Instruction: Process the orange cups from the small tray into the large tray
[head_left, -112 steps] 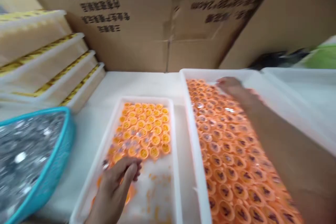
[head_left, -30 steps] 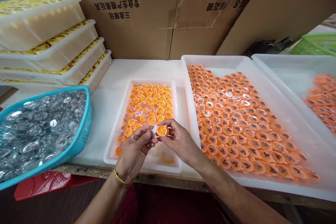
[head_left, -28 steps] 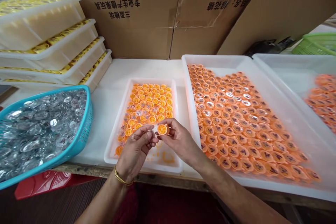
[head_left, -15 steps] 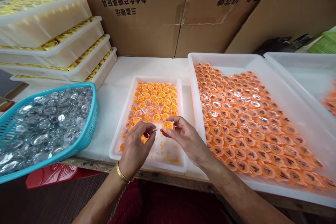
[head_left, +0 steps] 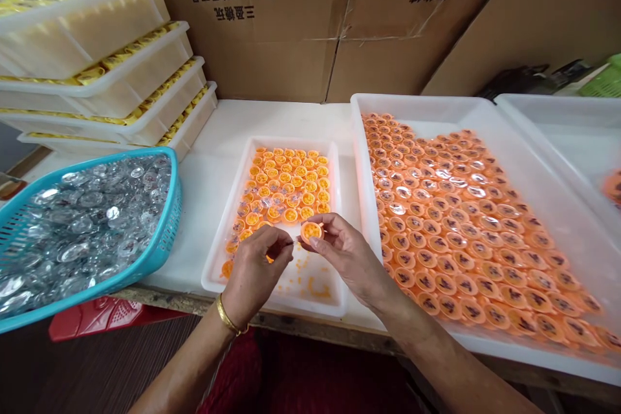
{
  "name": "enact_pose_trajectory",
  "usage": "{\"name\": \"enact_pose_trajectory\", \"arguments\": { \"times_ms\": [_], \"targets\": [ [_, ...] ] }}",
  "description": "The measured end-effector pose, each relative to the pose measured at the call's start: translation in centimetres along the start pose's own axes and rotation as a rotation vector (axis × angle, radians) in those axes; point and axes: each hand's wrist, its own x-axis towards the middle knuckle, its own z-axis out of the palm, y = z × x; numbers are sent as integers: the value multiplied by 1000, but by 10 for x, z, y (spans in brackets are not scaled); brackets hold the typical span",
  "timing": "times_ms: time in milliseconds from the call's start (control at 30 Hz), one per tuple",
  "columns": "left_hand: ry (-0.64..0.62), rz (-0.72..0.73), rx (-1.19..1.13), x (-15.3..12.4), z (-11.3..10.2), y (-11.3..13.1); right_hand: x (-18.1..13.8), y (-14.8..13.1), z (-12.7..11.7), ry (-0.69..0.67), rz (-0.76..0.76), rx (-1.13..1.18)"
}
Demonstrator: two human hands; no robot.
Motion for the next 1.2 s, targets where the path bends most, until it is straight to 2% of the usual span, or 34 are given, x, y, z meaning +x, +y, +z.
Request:
{"name": "enact_pose_trajectory", "arguments": {
  "times_ms": [200, 367, 467, 567, 733, 833, 933, 1000, 1200],
  "targets": [
    [-172, 69, 37, 1, -12, 11, 1, 5, -2, -18, -9, 68],
    [-241, -35, -27, 13, -19, 18, 1, 4, -4, -75, 55, 109],
    [-282, 82, -13, 21, -21, 22, 0, 2, -4, -110, 83, 185],
    [-270, 140, -5, 27, -20, 24, 0, 1, -5, -124, 103, 257],
    [-282, -45, -101, 28, -21, 20, 1, 0, -6, -114, 190, 280],
    [-329, -42, -65, 24, -24, 19, 2, 0, -5, -66, 217, 187],
    [-382, 54, 4, 20, -23, 19, 2, 1, -3, -63, 195, 81],
    [-374, 70, 19, 19, -21, 18, 2, 2, -2, -68, 177, 59],
    [-318, -67, -67, 17, -23, 13, 2, 6, -5, -70, 131, 57]
  ]
}}
